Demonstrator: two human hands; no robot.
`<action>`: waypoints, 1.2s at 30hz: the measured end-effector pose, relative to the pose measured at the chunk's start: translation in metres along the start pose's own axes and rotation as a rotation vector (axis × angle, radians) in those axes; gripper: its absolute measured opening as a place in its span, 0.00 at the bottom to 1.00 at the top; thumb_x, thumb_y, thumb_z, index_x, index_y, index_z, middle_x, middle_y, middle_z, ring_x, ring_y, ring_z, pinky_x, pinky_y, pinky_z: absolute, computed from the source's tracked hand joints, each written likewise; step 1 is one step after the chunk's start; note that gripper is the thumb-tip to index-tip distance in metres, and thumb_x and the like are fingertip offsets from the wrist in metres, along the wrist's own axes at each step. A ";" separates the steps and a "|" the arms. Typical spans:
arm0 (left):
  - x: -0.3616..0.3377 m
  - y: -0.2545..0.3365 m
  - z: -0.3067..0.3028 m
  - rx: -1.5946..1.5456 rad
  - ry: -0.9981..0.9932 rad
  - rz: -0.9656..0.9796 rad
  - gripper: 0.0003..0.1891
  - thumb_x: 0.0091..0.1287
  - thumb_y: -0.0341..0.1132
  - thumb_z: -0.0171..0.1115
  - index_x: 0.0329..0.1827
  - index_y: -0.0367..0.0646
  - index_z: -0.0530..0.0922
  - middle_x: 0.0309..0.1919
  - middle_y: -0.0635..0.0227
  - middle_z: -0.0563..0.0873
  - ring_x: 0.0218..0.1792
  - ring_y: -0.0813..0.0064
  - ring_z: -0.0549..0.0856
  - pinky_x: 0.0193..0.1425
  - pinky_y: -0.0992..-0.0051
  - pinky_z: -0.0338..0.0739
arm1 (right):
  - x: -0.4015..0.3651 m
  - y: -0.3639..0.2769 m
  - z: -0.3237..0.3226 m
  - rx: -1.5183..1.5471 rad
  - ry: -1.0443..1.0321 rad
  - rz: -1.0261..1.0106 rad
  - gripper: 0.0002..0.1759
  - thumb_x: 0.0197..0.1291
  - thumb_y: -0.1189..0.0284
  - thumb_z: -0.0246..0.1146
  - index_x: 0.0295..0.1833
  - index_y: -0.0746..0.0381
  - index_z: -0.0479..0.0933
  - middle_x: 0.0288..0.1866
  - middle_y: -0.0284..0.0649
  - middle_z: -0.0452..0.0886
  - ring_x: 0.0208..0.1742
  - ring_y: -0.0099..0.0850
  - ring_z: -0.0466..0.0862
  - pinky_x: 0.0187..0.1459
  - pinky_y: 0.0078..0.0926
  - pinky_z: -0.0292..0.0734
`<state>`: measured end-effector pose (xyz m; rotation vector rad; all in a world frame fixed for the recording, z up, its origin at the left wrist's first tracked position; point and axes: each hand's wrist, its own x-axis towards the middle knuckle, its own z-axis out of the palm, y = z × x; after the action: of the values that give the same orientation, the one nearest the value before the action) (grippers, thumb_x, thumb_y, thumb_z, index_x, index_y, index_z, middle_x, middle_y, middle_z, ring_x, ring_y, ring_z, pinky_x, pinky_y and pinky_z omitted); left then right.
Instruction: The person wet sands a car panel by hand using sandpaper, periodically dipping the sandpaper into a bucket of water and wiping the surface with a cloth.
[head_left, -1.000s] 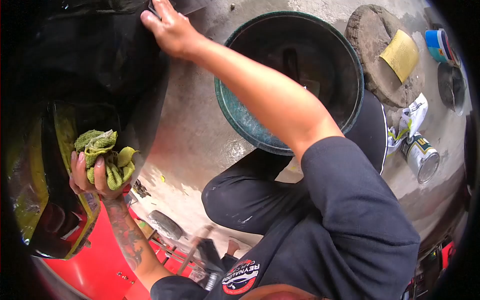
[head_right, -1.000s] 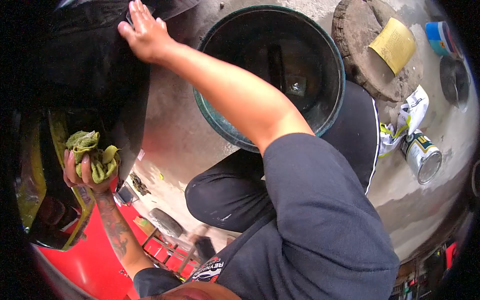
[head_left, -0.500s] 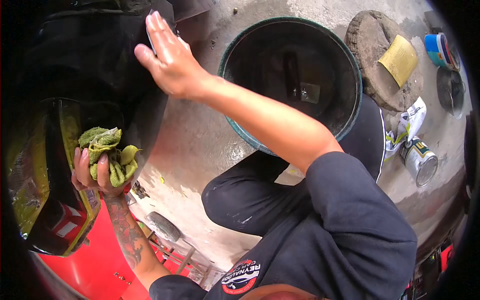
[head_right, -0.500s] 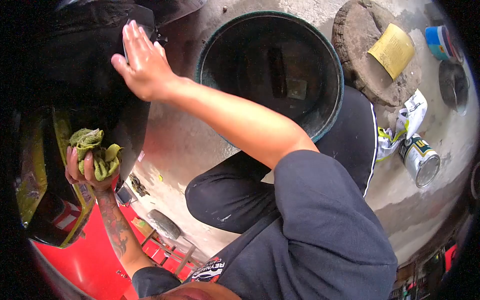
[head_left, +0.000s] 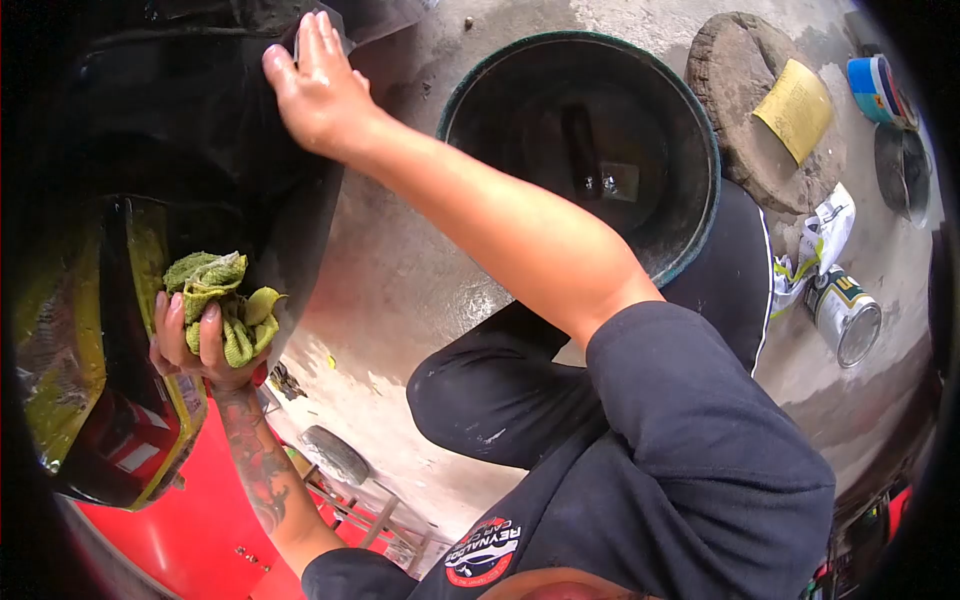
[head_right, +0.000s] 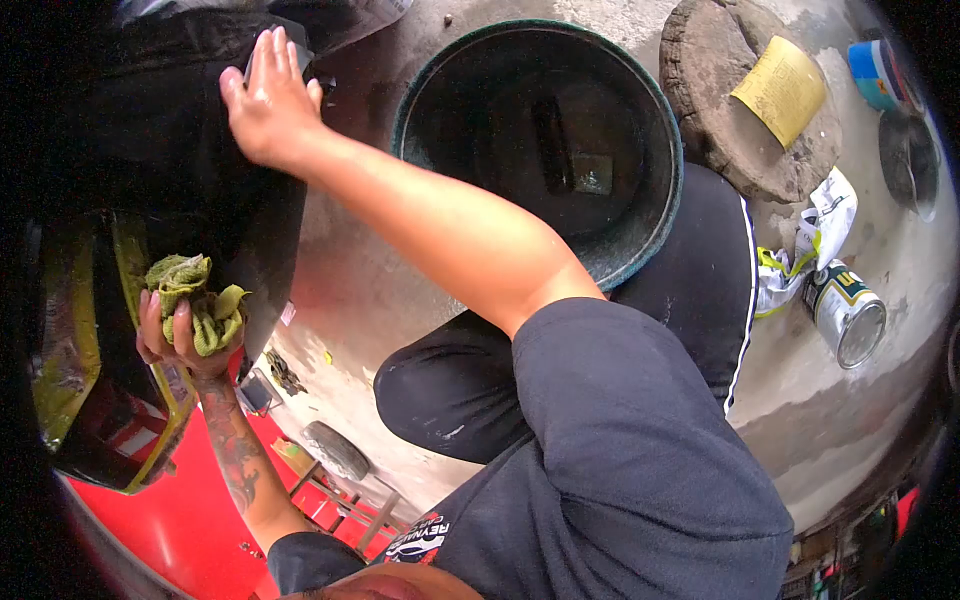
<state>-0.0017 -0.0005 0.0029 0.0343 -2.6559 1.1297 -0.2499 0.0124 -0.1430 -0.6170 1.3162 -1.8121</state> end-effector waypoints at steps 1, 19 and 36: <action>0.000 -0.001 0.000 -0.001 0.008 0.000 0.28 0.74 0.67 0.57 0.63 0.55 0.71 0.62 0.61 0.76 0.62 0.54 0.85 0.71 0.56 0.62 | -0.007 -0.004 0.005 -0.023 0.000 0.001 0.45 0.80 0.48 0.46 0.86 0.69 0.44 0.91 0.55 0.41 0.90 0.50 0.43 0.83 0.65 0.43; -0.001 0.000 0.003 -0.016 0.028 0.004 0.30 0.75 0.69 0.53 0.64 0.55 0.73 0.63 0.61 0.76 0.62 0.52 0.84 0.72 0.55 0.61 | -0.038 0.004 0.008 -0.188 0.026 -0.495 0.38 0.78 0.54 0.50 0.84 0.64 0.58 0.88 0.51 0.56 0.87 0.48 0.57 0.81 0.67 0.47; 0.005 0.004 -0.002 -0.023 0.008 -0.004 0.29 0.73 0.64 0.62 0.65 0.55 0.71 0.63 0.62 0.76 0.63 0.54 0.84 0.71 0.57 0.62 | -0.124 0.044 0.012 -0.411 -0.146 -0.554 0.46 0.71 0.61 0.60 0.87 0.64 0.49 0.89 0.54 0.50 0.87 0.54 0.55 0.76 0.66 0.57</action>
<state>-0.0069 0.0037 0.0025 0.0307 -2.6606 1.0958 -0.1568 0.1020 -0.1718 -1.4255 1.5290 -1.8709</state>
